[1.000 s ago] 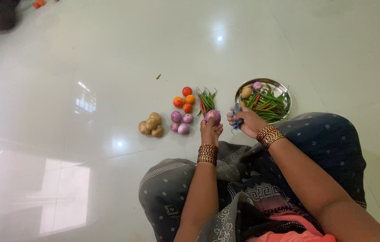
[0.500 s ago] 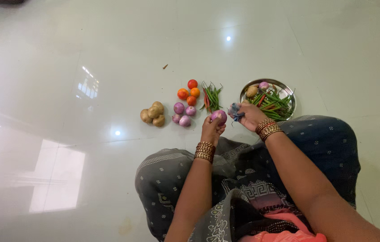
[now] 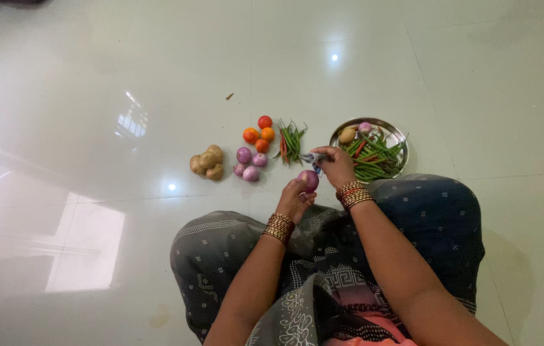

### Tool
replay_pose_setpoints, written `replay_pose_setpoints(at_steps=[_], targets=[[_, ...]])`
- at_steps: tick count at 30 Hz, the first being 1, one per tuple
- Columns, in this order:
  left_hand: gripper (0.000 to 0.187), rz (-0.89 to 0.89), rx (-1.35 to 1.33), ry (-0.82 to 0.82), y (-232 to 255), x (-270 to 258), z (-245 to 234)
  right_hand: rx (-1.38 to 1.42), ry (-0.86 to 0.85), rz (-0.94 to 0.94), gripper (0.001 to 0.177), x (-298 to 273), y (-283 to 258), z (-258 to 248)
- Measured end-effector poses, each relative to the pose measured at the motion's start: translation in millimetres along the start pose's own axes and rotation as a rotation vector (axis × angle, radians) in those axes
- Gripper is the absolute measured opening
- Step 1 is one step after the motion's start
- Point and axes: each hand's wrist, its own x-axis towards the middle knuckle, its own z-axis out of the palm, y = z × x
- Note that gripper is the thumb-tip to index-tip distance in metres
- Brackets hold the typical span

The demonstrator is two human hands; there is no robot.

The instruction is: The person sits on the floor and wipes green chilies and red onions with a cloth. The person handles the vegetables one at a time, wiping them and placing them into a metal tray.

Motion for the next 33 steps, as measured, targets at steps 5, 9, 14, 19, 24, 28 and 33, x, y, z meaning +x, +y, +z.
replay_pose_setpoints(at_steps=[5,9,14,19,24,28,33], targets=[[0.034,0.121,-0.087,0.039,1,3,-5,-0.075,0.035,0.039,0.023,-12,-17,7],[0.032,0.124,-0.166,0.173,15,9,-14,-0.150,-0.042,0.037,0.020,-17,-23,13],[0.033,0.224,-0.167,0.161,23,6,-20,-0.272,-0.007,-0.210,0.026,-17,-36,28],[0.033,0.235,-0.161,0.259,32,5,-26,-0.303,0.046,-0.145,0.036,-27,-40,19],[0.032,0.225,-0.164,0.259,27,8,-26,-0.405,0.061,-0.218,0.035,-31,-35,18],[0.032,0.250,-0.146,0.168,16,2,-25,-0.422,0.051,-0.164,0.035,-36,-34,22],[0.032,0.224,-0.139,0.166,17,-1,-19,-0.389,0.065,-0.088,0.031,-34,-39,18]])
